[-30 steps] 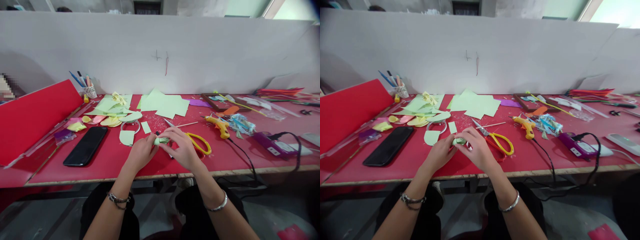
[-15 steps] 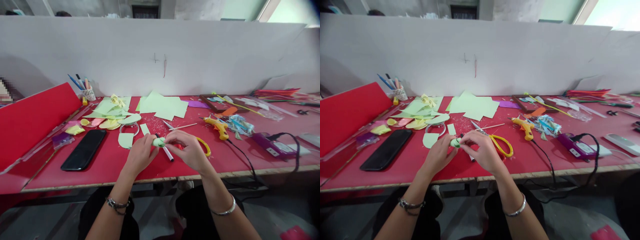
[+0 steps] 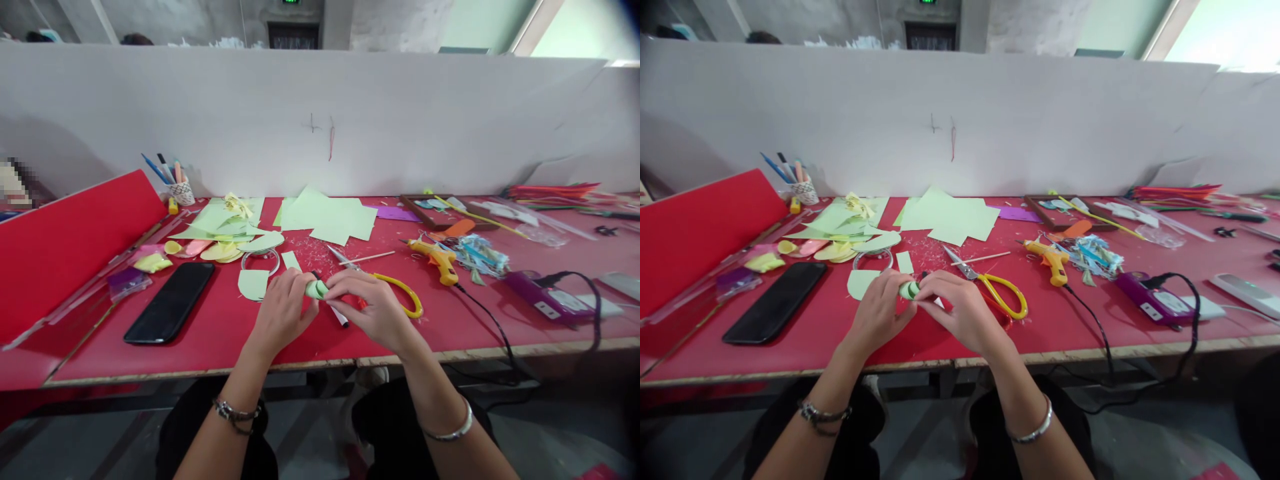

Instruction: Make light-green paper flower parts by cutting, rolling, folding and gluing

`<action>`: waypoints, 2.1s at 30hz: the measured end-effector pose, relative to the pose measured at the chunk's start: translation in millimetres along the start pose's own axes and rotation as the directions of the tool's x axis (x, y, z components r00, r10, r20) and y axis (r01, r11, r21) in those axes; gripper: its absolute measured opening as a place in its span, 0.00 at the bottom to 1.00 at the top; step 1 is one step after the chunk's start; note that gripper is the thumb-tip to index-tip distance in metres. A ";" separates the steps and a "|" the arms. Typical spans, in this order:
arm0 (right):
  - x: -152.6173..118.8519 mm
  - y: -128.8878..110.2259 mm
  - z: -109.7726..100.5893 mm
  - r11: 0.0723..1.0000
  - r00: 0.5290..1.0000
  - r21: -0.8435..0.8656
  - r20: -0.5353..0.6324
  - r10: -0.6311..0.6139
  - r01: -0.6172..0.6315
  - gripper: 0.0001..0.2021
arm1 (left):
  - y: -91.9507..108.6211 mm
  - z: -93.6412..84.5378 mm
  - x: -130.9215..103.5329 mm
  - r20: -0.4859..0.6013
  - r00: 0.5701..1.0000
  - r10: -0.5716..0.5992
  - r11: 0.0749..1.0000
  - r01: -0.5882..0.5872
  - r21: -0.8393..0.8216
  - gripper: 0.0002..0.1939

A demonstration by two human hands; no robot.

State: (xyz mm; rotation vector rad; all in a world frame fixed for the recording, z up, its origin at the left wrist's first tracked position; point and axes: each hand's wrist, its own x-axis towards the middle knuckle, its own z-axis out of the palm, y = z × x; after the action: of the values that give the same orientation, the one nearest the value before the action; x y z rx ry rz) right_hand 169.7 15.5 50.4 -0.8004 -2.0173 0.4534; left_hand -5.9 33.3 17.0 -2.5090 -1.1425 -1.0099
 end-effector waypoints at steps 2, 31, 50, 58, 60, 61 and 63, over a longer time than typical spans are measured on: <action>-0.4 0.2 -0.9 1.000 1.000 -0.017 0.010 -0.006 0.006 0.04 | 0.6 -1.8 0.8 0.030 0.999 -0.011 1.000 0.011 0.004 0.10; -0.8 4.9 8.6 0.997 1.000 -0.077 -0.013 0.011 -0.012 0.05 | 2.8 0.5 1.2 0.106 0.992 -0.070 0.998 0.070 0.006 0.11; -2.4 3.2 4.9 0.977 0.976 -0.008 -0.052 0.213 -0.214 0.03 | 6.6 1.2 -3.8 -0.011 1.000 0.001 0.968 0.002 0.251 0.13; -1.6 3.5 5.9 0.982 0.983 -0.066 -0.056 0.175 -0.178 0.04 | 6.9 4.8 -7.3 -0.021 0.999 0.038 0.956 -0.030 0.293 0.16; -1.7 4.0 6.3 0.982 0.984 -0.073 -0.058 0.170 -0.174 0.04 | 7.0 5.3 -7.4 -0.021 0.999 0.038 0.958 -0.031 0.284 0.16; -1.8 4.2 6.4 0.982 0.983 -0.073 -0.064 0.170 -0.175 0.04 | 7.2 5.3 -7.1 -0.023 0.999 0.031 0.962 -0.023 0.273 0.16; -2.0 4.8 5.9 0.981 0.982 -0.069 -0.078 0.174 -0.179 0.04 | 7.8 4.7 -6.0 -0.010 1.000 0.002 0.976 0.001 0.219 0.16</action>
State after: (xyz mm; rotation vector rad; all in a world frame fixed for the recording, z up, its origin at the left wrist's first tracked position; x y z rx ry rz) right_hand 167.2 17.5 43.3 -1.0345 -1.9146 0.4440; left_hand -0.7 26.5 10.3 -2.3290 -1.1803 -0.8444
